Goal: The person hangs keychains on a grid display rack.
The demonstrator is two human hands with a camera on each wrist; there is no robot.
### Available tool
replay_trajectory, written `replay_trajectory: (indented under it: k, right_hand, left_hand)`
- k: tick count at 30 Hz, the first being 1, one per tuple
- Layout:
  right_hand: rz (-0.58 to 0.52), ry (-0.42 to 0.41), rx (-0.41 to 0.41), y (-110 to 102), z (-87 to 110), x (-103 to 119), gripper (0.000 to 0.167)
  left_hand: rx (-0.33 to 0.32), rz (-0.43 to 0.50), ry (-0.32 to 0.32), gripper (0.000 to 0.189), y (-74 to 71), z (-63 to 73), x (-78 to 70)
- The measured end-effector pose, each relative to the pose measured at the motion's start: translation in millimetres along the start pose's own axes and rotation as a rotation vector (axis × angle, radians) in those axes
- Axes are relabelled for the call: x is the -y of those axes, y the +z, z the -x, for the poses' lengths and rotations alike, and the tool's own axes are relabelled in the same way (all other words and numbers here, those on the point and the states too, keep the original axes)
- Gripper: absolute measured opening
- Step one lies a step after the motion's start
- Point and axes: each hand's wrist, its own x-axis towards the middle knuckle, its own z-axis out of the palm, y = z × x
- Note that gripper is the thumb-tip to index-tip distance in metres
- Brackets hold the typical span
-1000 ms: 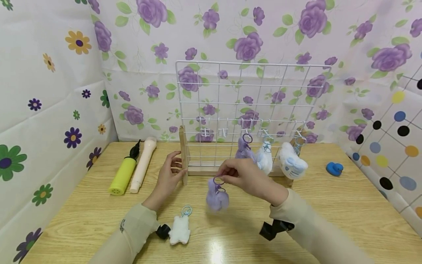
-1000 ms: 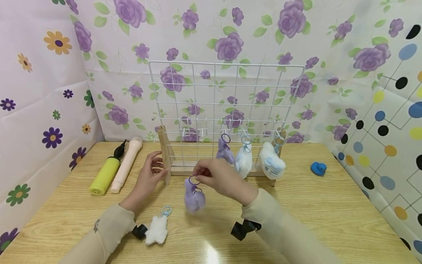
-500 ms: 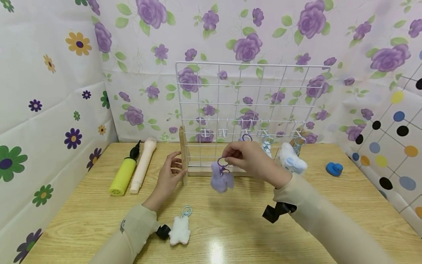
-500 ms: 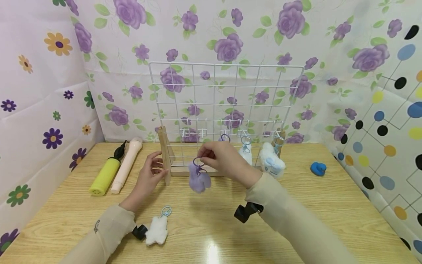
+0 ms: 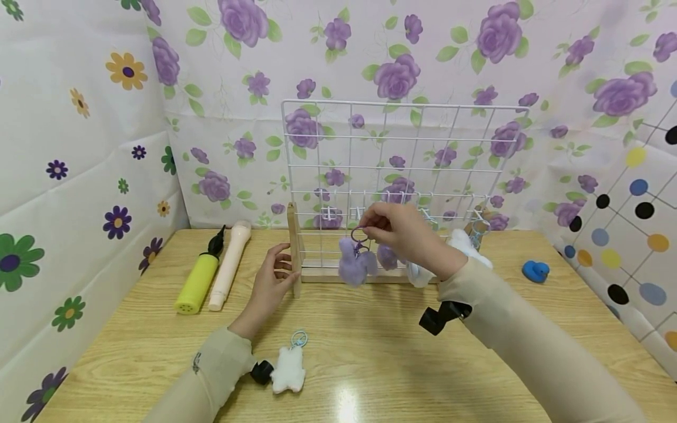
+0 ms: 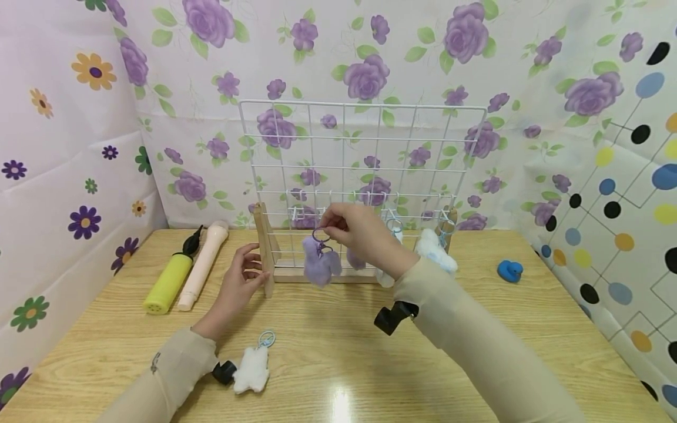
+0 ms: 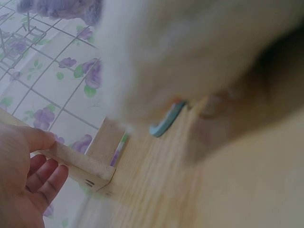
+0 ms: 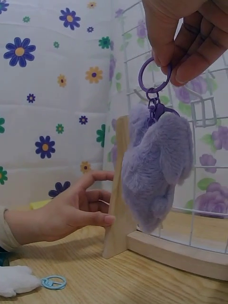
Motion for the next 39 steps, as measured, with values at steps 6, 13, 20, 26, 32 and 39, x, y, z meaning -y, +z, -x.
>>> replay_trajectory:
  k: [6,13,20,26,32,39]
  right_hand:
    - [0.026,0.04,-0.019,-2,-7.1,-4,0.008]
    - [0.051,0.06,-0.02,-3,-12.9,-9,0.008]
    - [0.046,0.11,0.018,-1,-19.2,-11,0.007]
    - [0.051,0.144,0.042,3,-23.3,-12,0.006]
    - [0.073,0.11,0.033,6,-26.5,-14,0.005]
    - [0.099,0.097,0.032,6,-27.6,-13,0.006]
  left_hand:
    - [-0.006,-0.031,0.01,0.064,0.7,0.2,-0.1]
    - [-0.019,-0.039,0.022,0.063,1.3,0.2,3.3]
    - [-0.027,-0.015,0.055,0.062,1.3,0.2,6.0]
    - [-0.028,-0.02,0.079,0.063,1.2,-0.3,7.3]
    - [-0.002,-0.015,0.024,0.063,-0.2,0.0,3.4]
    - [-0.008,-0.029,0.028,0.063,0.4,-0.3,4.2]
